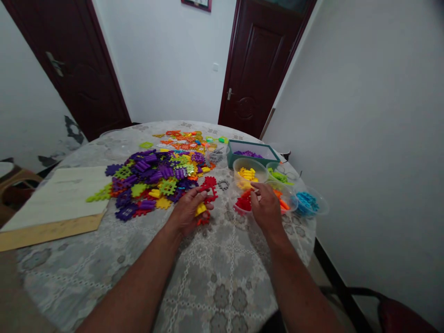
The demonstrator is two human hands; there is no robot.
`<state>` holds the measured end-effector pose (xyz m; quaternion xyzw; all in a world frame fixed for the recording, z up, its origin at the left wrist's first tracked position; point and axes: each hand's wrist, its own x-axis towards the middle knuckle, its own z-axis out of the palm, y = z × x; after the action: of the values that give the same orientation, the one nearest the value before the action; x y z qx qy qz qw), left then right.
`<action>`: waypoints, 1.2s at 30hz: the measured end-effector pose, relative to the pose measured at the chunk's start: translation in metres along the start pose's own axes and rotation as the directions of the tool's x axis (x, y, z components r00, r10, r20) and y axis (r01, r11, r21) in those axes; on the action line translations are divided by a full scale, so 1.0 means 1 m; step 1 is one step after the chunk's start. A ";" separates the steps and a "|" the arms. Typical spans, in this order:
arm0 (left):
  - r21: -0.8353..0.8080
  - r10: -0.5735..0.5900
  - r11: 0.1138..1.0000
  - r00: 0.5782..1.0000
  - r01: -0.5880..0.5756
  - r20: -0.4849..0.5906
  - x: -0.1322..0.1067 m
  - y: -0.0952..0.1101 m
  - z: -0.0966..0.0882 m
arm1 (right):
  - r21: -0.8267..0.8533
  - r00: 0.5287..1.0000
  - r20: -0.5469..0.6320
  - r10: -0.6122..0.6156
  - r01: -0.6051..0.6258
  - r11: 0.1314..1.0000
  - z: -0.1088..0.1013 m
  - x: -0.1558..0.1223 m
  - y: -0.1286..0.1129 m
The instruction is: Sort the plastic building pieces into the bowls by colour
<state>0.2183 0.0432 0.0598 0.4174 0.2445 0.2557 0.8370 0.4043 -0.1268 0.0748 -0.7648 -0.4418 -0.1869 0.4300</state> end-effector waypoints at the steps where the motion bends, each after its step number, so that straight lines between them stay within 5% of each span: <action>1: 0.009 -0.002 1.000 1.000 0.002 0.005 -0.001 0.000 0.001 | 0.007 1.000 -0.010 -0.003 0.003 1.000 0.000 -0.001 -0.001; 11: 0.080 -0.001 0.997 0.999 -0.003 0.054 -0.004 -0.001 0.003 | 0.072 0.995 -0.095 -0.044 0.051 0.996 -0.002 -0.010 -0.012; 17: 0.154 -0.026 0.988 0.991 0.005 0.133 -0.007 -0.002 0.004 | 0.176 0.935 0.106 -0.339 0.318 0.931 0.003 -0.021 -0.038; 22: 0.144 0.004 0.989 0.978 -0.035 0.209 -0.009 -0.002 0.003 | 0.254 0.870 0.244 -0.428 0.369 0.894 0.011 -0.028 -0.053; 30: -0.010 -0.070 0.997 0.964 0.075 0.257 -0.009 0.000 0.000 | 0.209 0.899 0.085 -0.429 0.405 0.890 0.009 -0.026 -0.045; 36: -0.264 -0.043 0.956 0.951 0.128 0.305 -0.010 0.007 -0.008 | -0.078 0.972 -0.026 -0.232 0.230 0.970 0.008 -0.017 -0.012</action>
<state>0.2042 0.0452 0.0635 0.3171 0.0957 0.1857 0.9251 0.3841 -0.1262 0.0648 -0.7204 -0.5130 -0.2652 0.3841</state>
